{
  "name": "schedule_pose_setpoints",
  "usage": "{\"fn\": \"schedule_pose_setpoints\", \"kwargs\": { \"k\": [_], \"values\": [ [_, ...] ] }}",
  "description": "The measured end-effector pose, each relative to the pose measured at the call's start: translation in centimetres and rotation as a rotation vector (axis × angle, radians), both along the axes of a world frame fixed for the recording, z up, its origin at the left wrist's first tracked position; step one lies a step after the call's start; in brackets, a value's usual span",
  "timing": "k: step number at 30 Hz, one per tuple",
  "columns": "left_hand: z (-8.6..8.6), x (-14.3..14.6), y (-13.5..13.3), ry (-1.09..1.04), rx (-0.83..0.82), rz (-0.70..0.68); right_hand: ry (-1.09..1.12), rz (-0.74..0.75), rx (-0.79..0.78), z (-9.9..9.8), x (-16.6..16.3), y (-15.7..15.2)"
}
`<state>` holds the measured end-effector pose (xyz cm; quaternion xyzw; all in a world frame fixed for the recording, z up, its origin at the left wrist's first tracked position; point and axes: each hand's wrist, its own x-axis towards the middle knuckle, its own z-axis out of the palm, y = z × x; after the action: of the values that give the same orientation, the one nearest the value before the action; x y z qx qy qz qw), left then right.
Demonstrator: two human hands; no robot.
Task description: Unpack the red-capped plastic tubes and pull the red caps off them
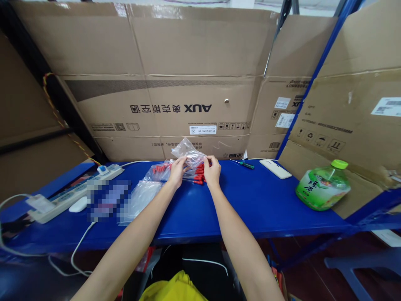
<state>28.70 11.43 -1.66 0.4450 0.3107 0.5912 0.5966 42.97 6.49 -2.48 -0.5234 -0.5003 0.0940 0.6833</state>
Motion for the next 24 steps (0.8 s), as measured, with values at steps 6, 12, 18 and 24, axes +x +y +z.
{"fn": "schedule_pose_setpoints", "kwargs": {
  "k": [6,12,18,24],
  "values": [
    [0.6,-0.2,-0.1,-0.031,0.013,0.233,0.015,-0.007,-0.024,-0.1,-0.4,-0.4],
    [2.5,-2.4,-0.2,0.248,0.359,0.421,-0.178,-0.012,-0.012,0.5,0.1,-1.1],
    [3.0,-3.0,-0.4,0.279,0.393,0.428,-0.192,-0.017,-0.045,0.5,-0.3,-1.2],
    [2.9,-2.7,-0.8,0.263,0.396,0.554,-0.024,0.148,-0.062,0.5,-0.7,-0.9]
  ]
}}
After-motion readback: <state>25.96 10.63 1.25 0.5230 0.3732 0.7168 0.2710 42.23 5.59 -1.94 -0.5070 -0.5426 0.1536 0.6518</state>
